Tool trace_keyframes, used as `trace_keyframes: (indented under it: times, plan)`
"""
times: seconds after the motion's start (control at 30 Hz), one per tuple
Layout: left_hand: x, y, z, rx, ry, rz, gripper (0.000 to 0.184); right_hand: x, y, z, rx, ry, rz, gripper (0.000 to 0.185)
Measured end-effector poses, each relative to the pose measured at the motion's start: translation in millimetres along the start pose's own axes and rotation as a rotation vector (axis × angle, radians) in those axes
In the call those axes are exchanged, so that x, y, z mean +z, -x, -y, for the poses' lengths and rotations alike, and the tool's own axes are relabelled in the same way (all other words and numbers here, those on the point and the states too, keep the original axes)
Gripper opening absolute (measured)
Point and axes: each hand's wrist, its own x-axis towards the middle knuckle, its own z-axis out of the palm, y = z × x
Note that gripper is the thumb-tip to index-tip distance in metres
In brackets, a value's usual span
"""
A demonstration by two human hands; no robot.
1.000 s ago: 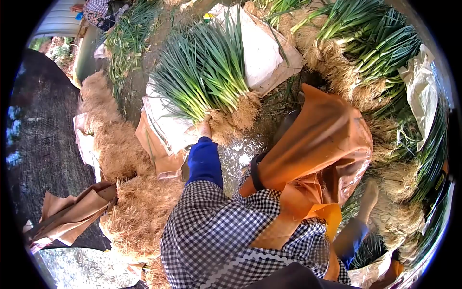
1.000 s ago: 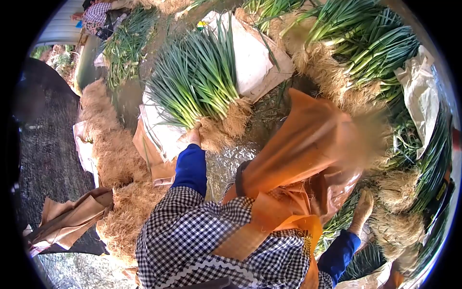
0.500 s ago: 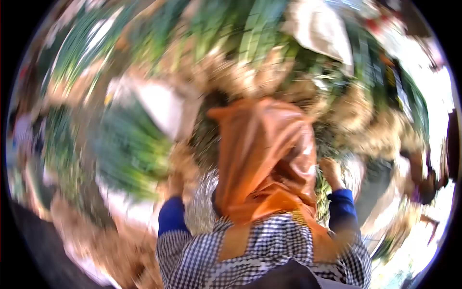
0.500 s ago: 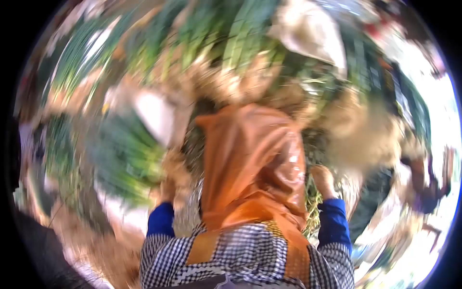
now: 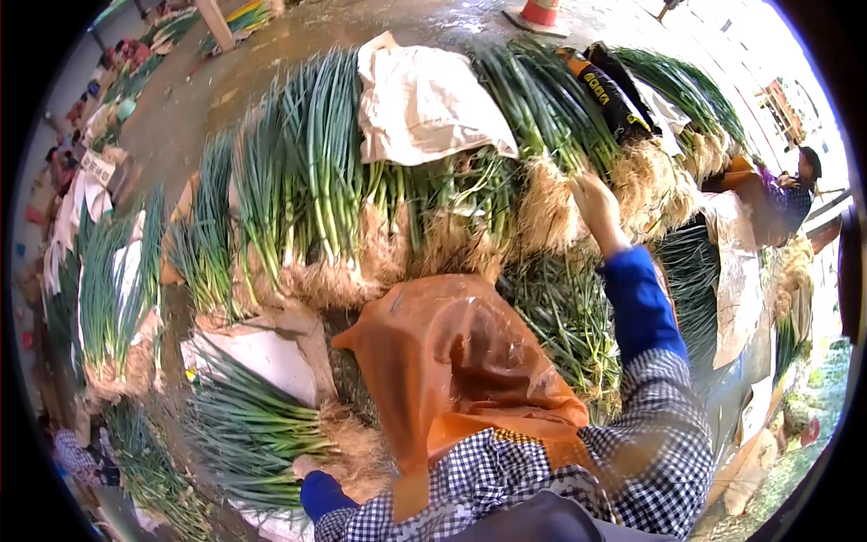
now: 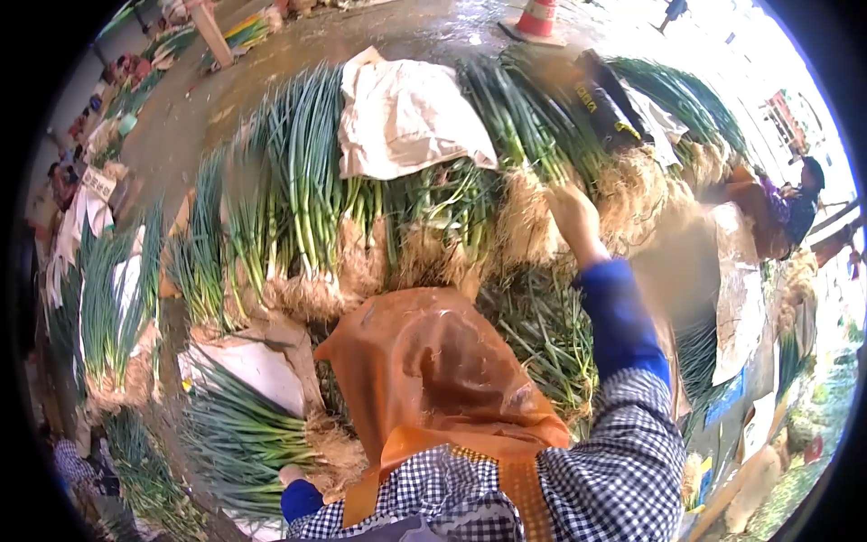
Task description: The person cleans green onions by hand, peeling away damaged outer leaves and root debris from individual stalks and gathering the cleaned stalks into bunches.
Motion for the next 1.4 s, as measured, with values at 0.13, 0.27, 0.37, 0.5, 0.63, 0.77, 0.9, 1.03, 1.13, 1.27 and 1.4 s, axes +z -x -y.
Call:
trace_keyframes:
  times: [0.13, 0.27, 0.37, 0.5, 0.63, 0.77, 0.9, 1.03, 1.13, 1.27, 1.4]
  plan:
    - [-102.1, 48.0, -42.0, 0.071, 0.091, -0.181, 0.024, 43.3, -94.7, -3.1, 0.298, -0.092, 0.294, 0.045]
    - [-251.2, 102.1, -86.3, 0.234, 0.624, -1.101, 0.019, 76.9, -95.6, -8.9, 0.258, -0.117, 0.219, 0.034]
    - [-404.8, 224.5, -160.2, 0.778, 1.847, -0.703, 0.023, 24.1, -45.5, 11.7, 0.584, -0.594, 0.362, 0.025]
    - [-464.0, 293.9, -303.3, 1.375, 2.073, 0.357, 0.037, 17.7, 93.1, 14.1, 0.651, -1.688, 0.448, 0.025]
    - [-423.5, 269.0, -420.5, 1.027, 2.136, 0.964, 0.021, 20.2, 134.1, 25.8, 0.616, -1.649, 0.759, 0.027]
    - [-408.2, 266.1, -417.3, 0.905, 1.989, 0.792, 0.008, 41.0, 127.6, 31.0, 0.292, -0.656, 0.435, 0.024]
    - [-428.3, 268.1, -405.0, 0.742, 2.266, 1.035, 0.009, 21.6, 134.8, 42.6, -0.048, -0.440, 0.350, 0.024]
    - [-428.2, 242.8, -400.3, 1.018, 2.303, 1.186, 0.023, -36.3, 174.2, -1.7, 0.584, -1.142, 0.358, 0.023]
    - [-428.7, 260.2, -402.8, 0.993, 2.104, 0.857, 0.024, -17.3, 189.1, -72.3, 0.195, -0.029, 0.726, 0.035]
    - [-424.6, 276.7, -417.0, 0.930, 2.059, 0.466, 0.020, -32.0, 129.6, 16.9, 0.303, -0.651, 0.485, 0.044]
    - [-393.7, 248.4, -442.7, 1.033, 1.709, -0.112, 0.038, 29.6, 120.6, 41.5, -0.033, -0.267, 0.372, 0.033]
